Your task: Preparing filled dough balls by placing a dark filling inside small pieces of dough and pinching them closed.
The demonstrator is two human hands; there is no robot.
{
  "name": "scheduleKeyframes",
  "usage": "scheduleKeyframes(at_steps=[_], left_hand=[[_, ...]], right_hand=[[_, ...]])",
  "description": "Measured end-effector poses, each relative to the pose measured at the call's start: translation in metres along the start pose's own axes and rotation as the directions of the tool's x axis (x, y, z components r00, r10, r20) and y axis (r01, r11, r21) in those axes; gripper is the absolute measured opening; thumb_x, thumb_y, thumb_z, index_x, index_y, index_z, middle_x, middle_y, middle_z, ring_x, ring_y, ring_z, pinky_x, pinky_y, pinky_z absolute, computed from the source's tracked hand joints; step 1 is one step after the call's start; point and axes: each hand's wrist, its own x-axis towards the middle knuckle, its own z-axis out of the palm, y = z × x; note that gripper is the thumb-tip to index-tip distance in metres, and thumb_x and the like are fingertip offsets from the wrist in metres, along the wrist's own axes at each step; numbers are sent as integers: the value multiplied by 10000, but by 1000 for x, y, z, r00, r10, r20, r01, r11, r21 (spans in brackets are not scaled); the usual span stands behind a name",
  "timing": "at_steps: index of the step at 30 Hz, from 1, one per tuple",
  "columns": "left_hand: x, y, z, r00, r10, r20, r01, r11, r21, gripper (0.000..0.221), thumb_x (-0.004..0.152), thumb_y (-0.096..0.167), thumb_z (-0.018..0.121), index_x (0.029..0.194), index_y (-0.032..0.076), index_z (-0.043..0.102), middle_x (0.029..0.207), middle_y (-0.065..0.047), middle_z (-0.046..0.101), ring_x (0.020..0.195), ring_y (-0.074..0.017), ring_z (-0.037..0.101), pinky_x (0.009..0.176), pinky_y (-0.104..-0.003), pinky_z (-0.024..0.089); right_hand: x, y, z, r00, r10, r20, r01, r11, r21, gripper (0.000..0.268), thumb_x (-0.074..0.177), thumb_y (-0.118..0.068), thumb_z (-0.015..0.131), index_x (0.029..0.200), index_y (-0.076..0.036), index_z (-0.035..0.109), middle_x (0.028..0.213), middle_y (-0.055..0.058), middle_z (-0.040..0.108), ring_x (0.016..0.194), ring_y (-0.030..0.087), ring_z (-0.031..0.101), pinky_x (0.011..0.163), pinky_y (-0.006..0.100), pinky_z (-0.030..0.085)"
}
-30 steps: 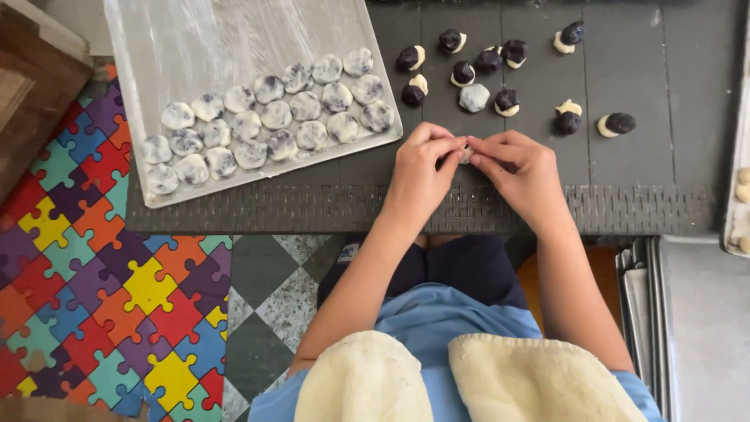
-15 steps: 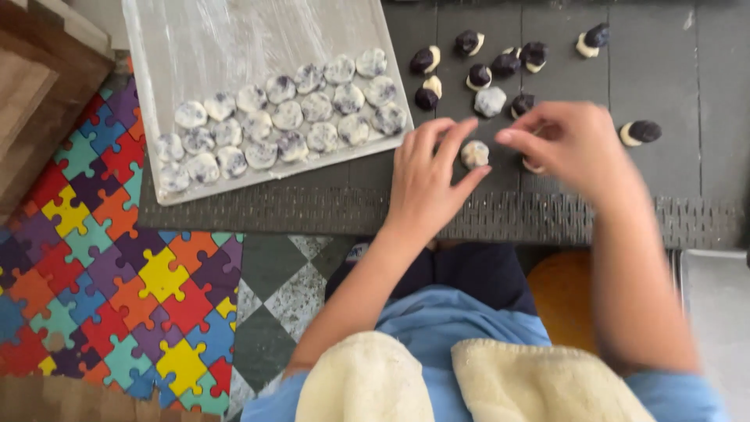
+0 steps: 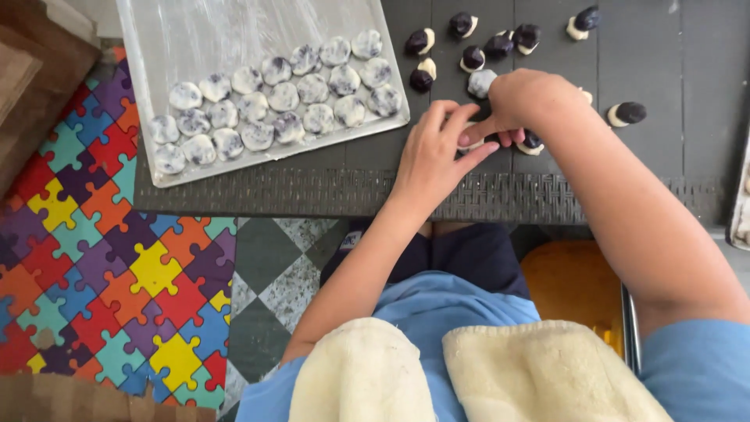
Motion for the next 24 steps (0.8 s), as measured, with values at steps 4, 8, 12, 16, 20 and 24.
scheduleKeyframes(at_steps=[4, 8, 12, 16, 20, 24], left_hand=[[3, 0, -17, 977, -159, -141, 113, 951, -287, 355, 896, 363, 611, 1195, 188, 535, 1058, -30, 497, 861, -250, 597, 760, -346, 515], [4, -6, -23, 928, -271, -255, 139, 888, -438, 231, 991, 254, 493, 1210, 193, 536, 1049, 1, 508, 759, -144, 570, 599, -237, 457], [9, -6, -22, 934, -239, -267, 107, 897, -430, 233, 978, 224, 513, 1204, 176, 545, 1046, -12, 523, 753, -153, 583, 570, -234, 455], [3, -6, -23, 932, -251, -261, 122, 896, -426, 219, 980, 204, 503, 1188, 161, 556, 1019, -32, 541, 737, -171, 580, 551, -232, 454], [9, 0, -29, 925, -311, -219, 176, 861, -478, 216, 993, 218, 470, 1169, 131, 561, 1009, -38, 527, 725, -165, 555, 554, -234, 443], [13, 3, -34, 936, -301, -184, 182, 858, -481, 224, 999, 239, 457, 1155, 126, 571, 1001, -35, 537, 752, -170, 557, 578, -244, 448]], right_hand=[[-38, 6, -11, 997, -63, -51, 74, 961, 266, 494, 715, -545, 717, 657, -56, 753, 551, 108, 677, 625, 246, 670, 668, 373, 533], [-43, 5, 26, 591, -383, -711, 606, 792, 77, 204, 886, -103, 637, 1047, 20, 667, 881, 242, 669, 856, 423, 624, 736, 494, 492], [-27, -14, 70, 438, -470, -766, 523, 827, -208, 193, 907, -90, 529, 1065, -45, 630, 979, 109, 620, 920, 297, 625, 758, 357, 501], [-22, -14, 90, 401, -398, -825, 424, 879, -218, 192, 876, -152, 589, 1038, -50, 582, 948, 95, 496, 867, 318, 577, 742, 363, 479], [-20, -1, 92, 456, -383, -803, 518, 848, -111, 205, 820, -191, 658, 964, -88, 554, 879, 50, 475, 843, 298, 566, 763, 349, 456], [-102, 14, 46, 565, -279, -776, 579, 805, 133, 88, 877, -69, 609, 952, -24, 614, 876, 131, 573, 888, 338, 594, 778, 384, 465]])
